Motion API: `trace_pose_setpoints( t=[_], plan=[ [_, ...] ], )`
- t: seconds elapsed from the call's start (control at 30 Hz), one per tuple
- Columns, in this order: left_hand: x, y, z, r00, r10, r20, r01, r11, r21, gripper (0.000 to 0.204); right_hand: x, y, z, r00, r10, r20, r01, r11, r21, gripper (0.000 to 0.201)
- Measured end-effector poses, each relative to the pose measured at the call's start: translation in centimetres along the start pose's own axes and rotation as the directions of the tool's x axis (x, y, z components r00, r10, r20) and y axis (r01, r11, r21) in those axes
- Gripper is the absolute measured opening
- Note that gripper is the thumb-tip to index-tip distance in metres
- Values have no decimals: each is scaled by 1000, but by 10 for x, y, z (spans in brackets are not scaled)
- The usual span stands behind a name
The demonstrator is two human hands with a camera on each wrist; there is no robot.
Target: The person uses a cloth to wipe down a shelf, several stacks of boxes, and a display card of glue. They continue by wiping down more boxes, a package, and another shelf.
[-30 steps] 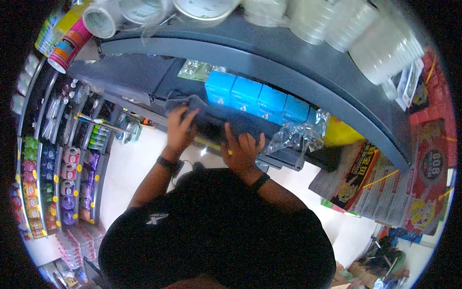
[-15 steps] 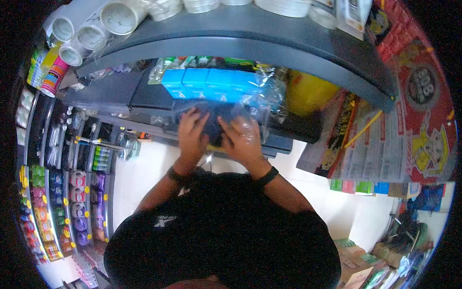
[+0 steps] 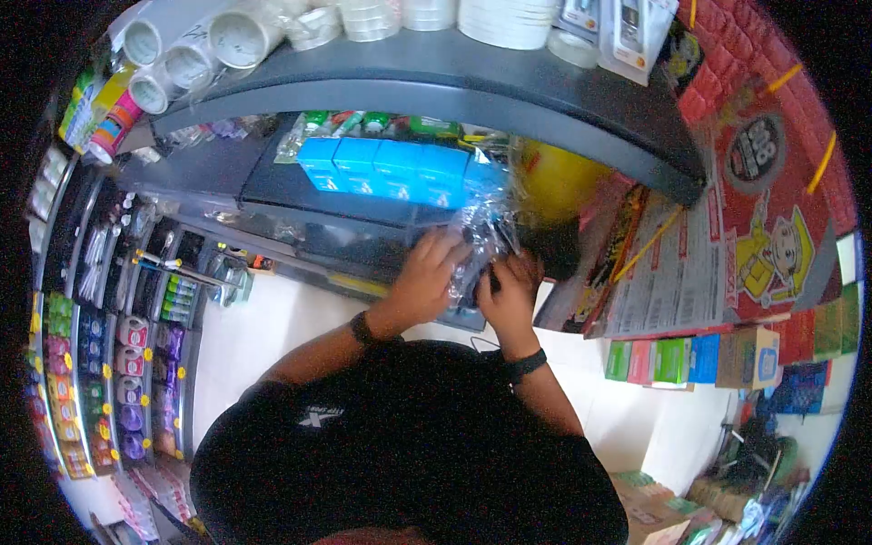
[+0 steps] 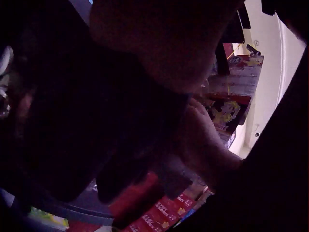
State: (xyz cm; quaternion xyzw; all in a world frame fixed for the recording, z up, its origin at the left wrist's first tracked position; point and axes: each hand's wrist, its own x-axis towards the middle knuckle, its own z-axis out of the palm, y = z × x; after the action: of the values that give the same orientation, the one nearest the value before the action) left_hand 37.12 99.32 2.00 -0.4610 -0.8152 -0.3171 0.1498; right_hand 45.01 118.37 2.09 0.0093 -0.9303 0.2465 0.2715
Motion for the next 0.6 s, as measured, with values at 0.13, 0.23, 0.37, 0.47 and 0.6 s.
trace_pose_setpoints(
  t=[0.13,0.23,0.37,0.47,0.6],
  plan=[
    [-7,-4,-10,999,-2,35,2,1000,27,67,5,-15,16,983,-41,-180,39,999,-19,39],
    [-15,-15,-17,999,-49,12,48,995,89,69,4,-21,40,975,-26,-220,22,1000,-18,44],
    [-29,-37,-42,993,-115,-18,116,984,138,67,11,-45,68,982,-102,-160,97,995,-37,46],
    [-46,-67,-62,986,-166,11,160,964,214,68,26,-73,85,974,-201,-107,201,980,-14,56],
    [-65,-106,-93,967,-253,-35,253,931,261,65,48,-109,102,945,-320,67,320,947,23,67]
  ],
)
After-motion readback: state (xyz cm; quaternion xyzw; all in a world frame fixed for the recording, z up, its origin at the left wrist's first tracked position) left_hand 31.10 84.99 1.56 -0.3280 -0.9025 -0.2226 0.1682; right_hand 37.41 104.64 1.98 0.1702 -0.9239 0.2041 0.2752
